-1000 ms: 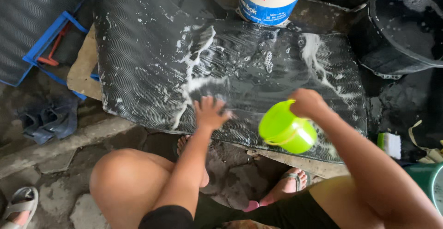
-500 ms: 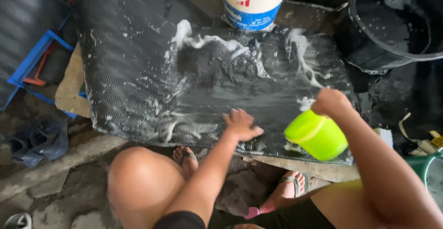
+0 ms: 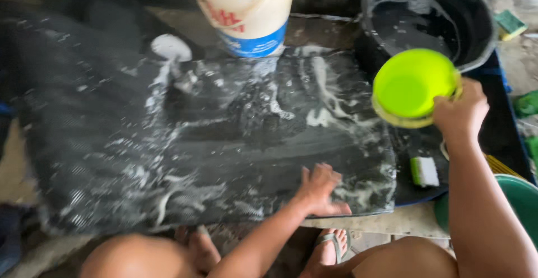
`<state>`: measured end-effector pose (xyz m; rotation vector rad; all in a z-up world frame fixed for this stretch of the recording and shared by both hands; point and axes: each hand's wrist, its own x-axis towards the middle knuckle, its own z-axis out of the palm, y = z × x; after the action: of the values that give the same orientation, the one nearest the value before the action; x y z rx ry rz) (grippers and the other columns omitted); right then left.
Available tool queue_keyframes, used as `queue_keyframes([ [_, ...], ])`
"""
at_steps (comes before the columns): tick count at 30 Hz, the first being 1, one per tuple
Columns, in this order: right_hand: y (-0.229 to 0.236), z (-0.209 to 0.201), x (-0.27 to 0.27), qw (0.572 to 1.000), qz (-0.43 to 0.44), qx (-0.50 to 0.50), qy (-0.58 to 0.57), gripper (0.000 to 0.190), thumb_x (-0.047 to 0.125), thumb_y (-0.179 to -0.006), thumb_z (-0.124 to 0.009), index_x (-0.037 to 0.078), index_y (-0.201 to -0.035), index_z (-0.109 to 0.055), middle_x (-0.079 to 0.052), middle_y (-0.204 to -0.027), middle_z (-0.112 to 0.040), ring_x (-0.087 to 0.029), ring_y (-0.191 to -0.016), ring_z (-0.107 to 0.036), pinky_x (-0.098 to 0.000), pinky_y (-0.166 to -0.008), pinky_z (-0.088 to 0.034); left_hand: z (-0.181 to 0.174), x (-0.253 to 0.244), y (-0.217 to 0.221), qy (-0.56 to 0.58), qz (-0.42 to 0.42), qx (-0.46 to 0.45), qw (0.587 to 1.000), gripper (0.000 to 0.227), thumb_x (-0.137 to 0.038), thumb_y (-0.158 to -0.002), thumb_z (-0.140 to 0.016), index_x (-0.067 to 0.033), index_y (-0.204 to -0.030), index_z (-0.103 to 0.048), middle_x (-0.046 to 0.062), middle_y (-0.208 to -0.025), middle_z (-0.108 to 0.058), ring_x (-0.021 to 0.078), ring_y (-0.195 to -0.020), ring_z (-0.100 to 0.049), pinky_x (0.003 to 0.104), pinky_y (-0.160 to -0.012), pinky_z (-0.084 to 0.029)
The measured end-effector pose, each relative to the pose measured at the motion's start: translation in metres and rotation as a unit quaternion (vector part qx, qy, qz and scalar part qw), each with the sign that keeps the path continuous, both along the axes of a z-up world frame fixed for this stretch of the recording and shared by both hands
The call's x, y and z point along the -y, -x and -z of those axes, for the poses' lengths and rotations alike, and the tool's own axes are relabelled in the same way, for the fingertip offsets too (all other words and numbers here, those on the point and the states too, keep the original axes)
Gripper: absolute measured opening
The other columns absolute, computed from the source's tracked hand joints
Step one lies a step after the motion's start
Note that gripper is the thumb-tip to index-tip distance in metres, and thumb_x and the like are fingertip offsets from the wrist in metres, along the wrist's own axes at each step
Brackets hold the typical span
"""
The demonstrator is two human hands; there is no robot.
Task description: The person washes black floor mats by scrubbing them with a sponge and soapy water, rinsing them with water from a green cup, and turning them over to clean both sides.
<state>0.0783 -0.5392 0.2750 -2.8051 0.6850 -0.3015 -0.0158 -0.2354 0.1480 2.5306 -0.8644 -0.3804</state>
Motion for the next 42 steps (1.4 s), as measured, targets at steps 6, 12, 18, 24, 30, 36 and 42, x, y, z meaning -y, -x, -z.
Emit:
queue_keyframes([
  [6,-0.063,0.033,0.06,0.966,0.072,0.245,-0.028,0.033,0.007,-0.08,-0.068,0.0,-0.109,-0.057,-0.016,-0.094,-0.06,-0.031,-0.081,-0.057,-0.0469,-0.062,-0.043,0.023,0.05,0.004,-0.114,0.252,-0.223,0.935,0.12,-0.069,-0.052,-0.054,-0.0299,-0.151,0.002,0.015,-0.16,0.012,0.0377,-0.146,0.012,0.073,-0.105,0.007],
  [12,-0.136,0.058,0.086,0.942,0.136,0.292,-0.098,0.034,-0.01,-0.087,-0.05,0.007,-0.116,-0.045,-0.018,-0.092,-0.059,-0.023,-0.065,-0.057,-0.0354,-0.045,-0.038,0.076,0.012,0.023,0.103,0.232,-0.192,0.948,0.045,-0.025,-0.095,-0.041,-0.0086,-0.137,-0.042,0.019,-0.149,-0.031,0.0453,-0.141,-0.014,0.08,-0.098,-0.007],
  [18,-0.183,0.147,0.166,0.982,0.118,0.121,0.085,0.039,-0.01,-0.079,-0.054,0.002,-0.115,-0.047,-0.02,-0.095,-0.064,-0.045,-0.082,-0.063,-0.0508,-0.064,-0.048,0.052,-0.016,-0.012,0.047,0.305,-0.351,0.884,0.05,-0.029,-0.099,-0.029,-0.0064,-0.143,-0.034,0.011,-0.145,-0.035,0.0317,-0.141,-0.02,0.065,-0.111,-0.001],
  [24,-0.22,0.189,0.185,0.975,-0.059,-0.121,0.176,0.069,0.011,-0.075,-0.056,0.011,-0.144,-0.053,-0.026,-0.078,-0.068,-0.046,-0.068,-0.066,-0.0503,-0.055,-0.051,0.035,-0.018,-0.04,0.191,0.152,-0.097,0.965,0.077,-0.074,-0.082,-0.037,-0.0339,-0.147,-0.024,0.039,-0.147,-0.024,0.0477,-0.142,-0.013,0.077,-0.095,0.014],
  [30,-0.216,0.185,0.174,0.992,-0.116,0.05,0.028,0.064,0.013,-0.069,-0.066,0.006,-0.132,-0.066,-0.017,-0.113,-0.069,-0.032,-0.101,-0.063,-0.0347,-0.086,-0.044,-0.006,-0.01,-0.069,-0.191,0.08,-0.353,0.912,0.089,-0.074,-0.073,-0.016,-0.0328,-0.152,-0.013,0.005,-0.159,0.013,0.0308,-0.145,0.016,0.071,-0.107,0.009],
  [36,-0.162,0.156,0.186,0.853,0.007,0.372,-0.366,0.048,-0.013,-0.074,-0.059,0.009,-0.117,-0.065,-0.006,-0.103,-0.067,-0.017,-0.088,-0.068,-0.0322,-0.069,-0.062,-0.012,-0.013,-0.069,-0.176,0.078,-0.38,0.905,0.092,-0.074,-0.07,-0.015,-0.0331,-0.152,-0.007,0.003,-0.159,0.018,0.0291,-0.145,0.021,0.071,-0.108,0.013],
  [42,-0.072,0.171,0.205,0.907,0.043,0.088,-0.409,0.013,0.033,-0.111,-0.057,0.021,-0.116,-0.058,0.0,-0.097,-0.055,-0.011,-0.083,-0.052,-0.0228,-0.074,-0.043,-0.006,-0.024,-0.056,-0.158,0.062,-0.367,0.915,0.087,-0.07,-0.074,-0.023,-0.0304,-0.151,-0.012,0.005,-0.159,0.016,0.0291,-0.146,0.02,0.07,-0.108,0.013],
])
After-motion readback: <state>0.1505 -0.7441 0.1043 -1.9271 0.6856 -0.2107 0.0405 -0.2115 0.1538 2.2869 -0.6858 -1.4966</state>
